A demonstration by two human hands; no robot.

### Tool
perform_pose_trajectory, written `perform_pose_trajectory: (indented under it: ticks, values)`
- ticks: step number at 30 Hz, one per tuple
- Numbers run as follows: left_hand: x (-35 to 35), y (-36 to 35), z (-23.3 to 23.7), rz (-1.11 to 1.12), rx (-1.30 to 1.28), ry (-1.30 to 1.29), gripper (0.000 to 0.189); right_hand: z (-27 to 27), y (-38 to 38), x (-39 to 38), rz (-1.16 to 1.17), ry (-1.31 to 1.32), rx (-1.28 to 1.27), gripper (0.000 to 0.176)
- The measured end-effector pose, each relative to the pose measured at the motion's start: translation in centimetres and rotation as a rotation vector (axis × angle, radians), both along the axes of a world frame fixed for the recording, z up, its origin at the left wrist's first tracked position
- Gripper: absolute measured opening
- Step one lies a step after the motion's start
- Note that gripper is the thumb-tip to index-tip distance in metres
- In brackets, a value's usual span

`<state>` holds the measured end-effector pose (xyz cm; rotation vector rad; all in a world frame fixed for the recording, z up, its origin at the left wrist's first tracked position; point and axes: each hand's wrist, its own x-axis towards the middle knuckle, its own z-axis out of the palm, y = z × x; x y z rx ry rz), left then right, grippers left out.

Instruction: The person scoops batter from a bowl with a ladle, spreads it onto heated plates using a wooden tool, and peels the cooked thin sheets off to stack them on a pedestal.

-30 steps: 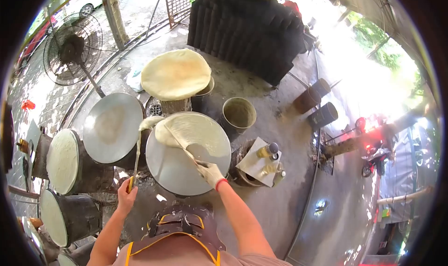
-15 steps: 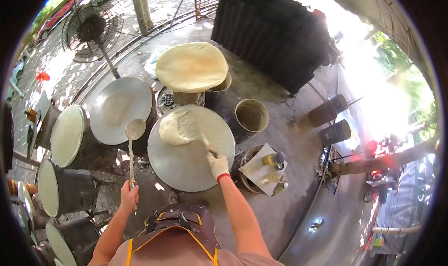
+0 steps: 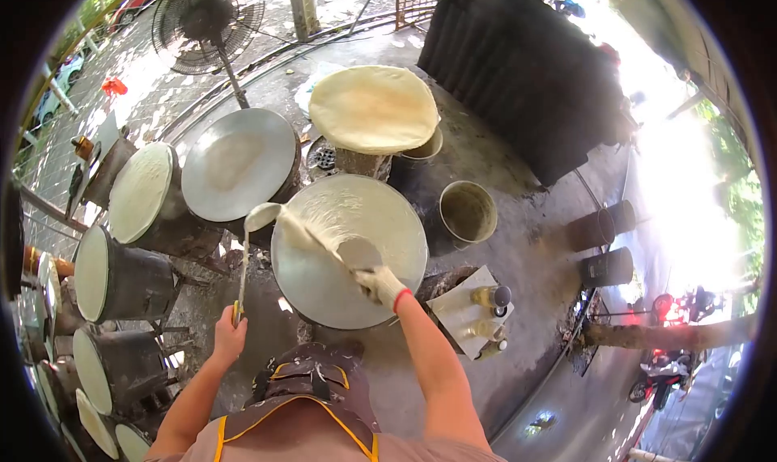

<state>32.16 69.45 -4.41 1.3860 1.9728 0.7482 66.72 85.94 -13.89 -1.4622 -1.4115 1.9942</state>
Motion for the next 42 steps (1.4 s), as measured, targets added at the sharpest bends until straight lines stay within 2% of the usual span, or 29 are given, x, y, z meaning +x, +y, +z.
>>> perform_pose_trajectory:
  ticks: [2, 5, 8, 11, 14, 15, 16, 18, 21, 24, 25, 28, 29, 32, 33, 36, 37, 40, 42]
  values:
    - [0.5, -0.9, 0.1, -0.031, 0.030, 0.073, 0.020, 1.5, -3.0, 1.7, -0.186, 0.073, -0.278, 0.028]
    - [1.4, -3.7, -0.1, -0.088, -0.083, 0.177, 0.021, 3.4, -3.6, 6.6, -0.259, -0.033, -0.259, 0.029]
    - [2.5, -6.6, -0.8, -0.111, -0.101, 0.260, 0.022, 5.3, -0.8, 4.5, -0.728, 0.027, -0.211, 0.030]
    - [3.3, -9.0, -0.6, -0.130, -0.098, 0.325, 0.022, 6.0, -1.4, 0.0, -0.112, -0.133, -0.148, 0.029]
    - [3.4, -10.0, 0.0, -0.128, -0.080, 0.370, 0.021, 2.4, -3.4, 2.2, -0.014, 0.022, -0.223, 0.028]
    - [3.4, -10.6, -0.2, -0.124, -0.096, 0.379, 0.020, 3.9, -3.5, 3.1, -0.016, -0.022, -0.095, 0.027]
    - [3.6, -11.4, -0.3, -0.130, -0.116, 0.384, 0.020, 5.2, -3.4, 3.0, -0.153, -0.146, -0.117, 0.025]
    - [4.3, -11.7, -0.1, -0.137, -0.067, 0.357, 0.021, 4.0, -2.9, 3.8, -0.586, 0.079, -0.108, 0.026]
    - [4.9, -11.7, 0.2, -0.132, -0.039, 0.373, 0.022, 4.3, -4.5, 2.0, -0.150, -0.116, -0.084, 0.031]
    - [4.7, -12.3, -0.3, -0.147, -0.050, 0.387, 0.022, 4.7, -6.2, 3.5, -0.046, 0.036, -0.221, 0.030]
    - [4.7, -12.8, 0.1, -0.157, -0.059, 0.379, 0.022, 5.4, -6.7, 3.9, -0.089, -0.034, -0.144, 0.029]
    - [4.0, -12.5, 0.0, -0.200, -0.018, 0.389, 0.023, 2.9, -8.4, 3.4, -0.625, 0.080, -0.185, 0.029]
    - [3.8, -13.0, -0.1, -0.215, -0.009, 0.392, 0.024, 5.0, -9.5, 2.5, -0.550, -0.004, -0.196, 0.026]
    - [2.5, -12.7, 0.2, -0.281, 0.036, 0.356, 0.026, 3.2, -12.2, 2.8, -0.144, 0.041, -0.074, 0.026]
    - [1.7, -12.7, 0.1, -0.302, 0.046, 0.332, 0.026, 3.2, -13.2, 3.0, -0.281, 0.175, -0.231, 0.026]
    - [-1.3, -12.2, -0.3, -0.349, 0.107, 0.250, 0.027, 3.3, -18.3, 1.6, -0.606, 0.245, -0.196, 0.028]
    - [-2.2, -12.0, -0.3, -0.364, 0.135, 0.210, 0.027, 4.0, -20.7, 0.2, -0.768, 0.372, -0.268, 0.028]
    - [-4.7, -11.8, 0.0, -0.411, 0.234, 0.028, 0.028, 6.7, -23.6, -10.5, -0.811, 0.178, -0.288, 0.025]
    - [-6.9, -11.5, 1.3, -0.400, 0.215, -0.096, 0.027, 4.8, -23.2, -17.6, -0.710, 0.285, -0.223, 0.025]
